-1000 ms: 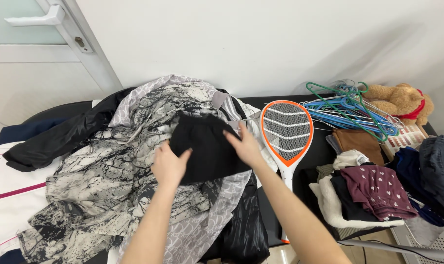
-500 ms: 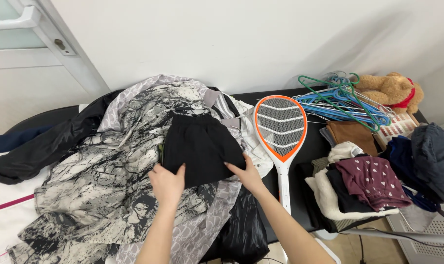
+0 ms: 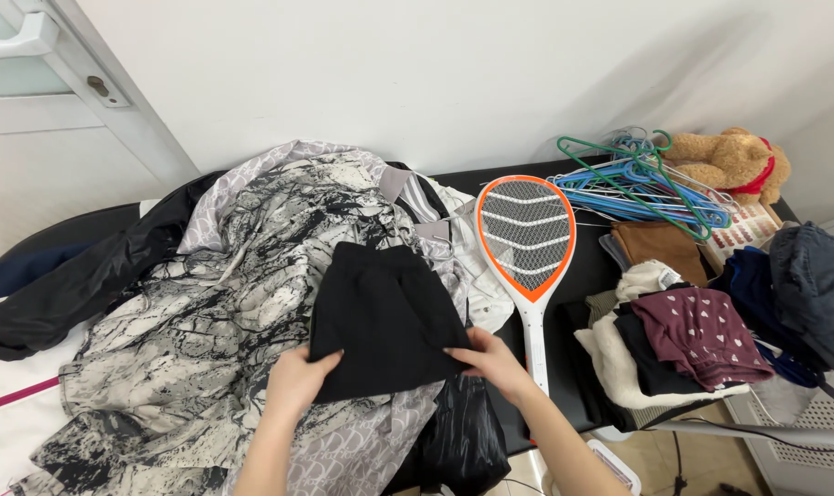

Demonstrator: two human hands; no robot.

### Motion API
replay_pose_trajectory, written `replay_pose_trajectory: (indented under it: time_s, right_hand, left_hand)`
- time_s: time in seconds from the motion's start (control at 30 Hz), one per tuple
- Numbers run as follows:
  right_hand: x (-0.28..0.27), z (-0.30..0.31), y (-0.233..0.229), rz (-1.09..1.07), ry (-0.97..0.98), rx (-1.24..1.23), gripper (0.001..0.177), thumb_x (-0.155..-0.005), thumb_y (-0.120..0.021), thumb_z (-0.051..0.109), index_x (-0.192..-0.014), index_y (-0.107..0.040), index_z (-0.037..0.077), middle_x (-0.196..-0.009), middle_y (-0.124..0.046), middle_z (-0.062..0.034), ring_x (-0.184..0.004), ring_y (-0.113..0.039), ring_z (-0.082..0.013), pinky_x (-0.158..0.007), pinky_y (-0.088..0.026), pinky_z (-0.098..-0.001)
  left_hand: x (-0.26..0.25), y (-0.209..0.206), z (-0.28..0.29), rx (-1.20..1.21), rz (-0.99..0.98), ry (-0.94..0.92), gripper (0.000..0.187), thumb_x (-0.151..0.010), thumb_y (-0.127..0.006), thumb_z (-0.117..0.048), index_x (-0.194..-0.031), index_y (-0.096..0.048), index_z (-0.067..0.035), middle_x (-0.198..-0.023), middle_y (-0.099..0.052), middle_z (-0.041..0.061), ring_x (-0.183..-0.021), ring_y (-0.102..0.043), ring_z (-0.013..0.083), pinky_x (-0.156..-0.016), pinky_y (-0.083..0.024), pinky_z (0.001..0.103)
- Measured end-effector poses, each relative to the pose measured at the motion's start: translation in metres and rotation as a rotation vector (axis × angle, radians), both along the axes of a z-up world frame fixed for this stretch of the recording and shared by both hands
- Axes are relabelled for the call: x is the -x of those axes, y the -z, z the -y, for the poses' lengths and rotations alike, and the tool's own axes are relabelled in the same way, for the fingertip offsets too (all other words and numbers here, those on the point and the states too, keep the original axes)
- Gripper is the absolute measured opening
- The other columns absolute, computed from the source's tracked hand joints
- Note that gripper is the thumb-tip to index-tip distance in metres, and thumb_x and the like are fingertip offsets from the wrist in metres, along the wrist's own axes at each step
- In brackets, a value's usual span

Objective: Picking up clothes from a pile, inspecting them, and carrying them to another room to put away.

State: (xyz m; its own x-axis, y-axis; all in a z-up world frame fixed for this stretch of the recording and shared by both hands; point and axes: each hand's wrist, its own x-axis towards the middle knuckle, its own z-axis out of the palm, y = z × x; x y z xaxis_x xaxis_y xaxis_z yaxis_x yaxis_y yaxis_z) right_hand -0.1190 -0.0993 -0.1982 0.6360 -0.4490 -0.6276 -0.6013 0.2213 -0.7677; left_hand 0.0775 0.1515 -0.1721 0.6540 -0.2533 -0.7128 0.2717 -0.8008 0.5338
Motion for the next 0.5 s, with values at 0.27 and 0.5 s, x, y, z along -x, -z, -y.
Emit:
replay_pose_trajectory:
  time_s: [0.27,0.5]
  right_hand:
    - [-0.036,-0.021,-0.021,-0.069,0.250,-0.104,0.048,-0.076,-0.079,0.028,-0.117,-0.067,0.005,-0.116,-0.076,-0.0111,-0.105,-0.072,-0.0219,-0.086,-0.057,-0.0341]
    - [-0.036,-0.008,-0.015,-0.009,0.205,0.160,0.036,-0.073,-0.088,0.020,-0.088,-0.056,0.014,-0.082,-0.064,-0.0028,-0.077,-0.060,-0.0131,-0.068,-0.045,-0.0267]
  left_hand:
    - [0.002,0.001,0.009,0.022,0.005,-0.055,0.055,-0.084,-0.070,-0.049,-0.120,-0.075,-0.008,-0.113,-0.078,0.010,-0.101,-0.073,0.0290,-0.083,-0.056,0.039]
    - [-0.004,0.001,0.027,-0.019,0.263,0.079,0.043,-0.086,-0.071,-0.043,-0.102,-0.066,-0.004,-0.104,-0.075,0.016,-0.103,-0.067,0.0409,-0.085,-0.053,0.049]
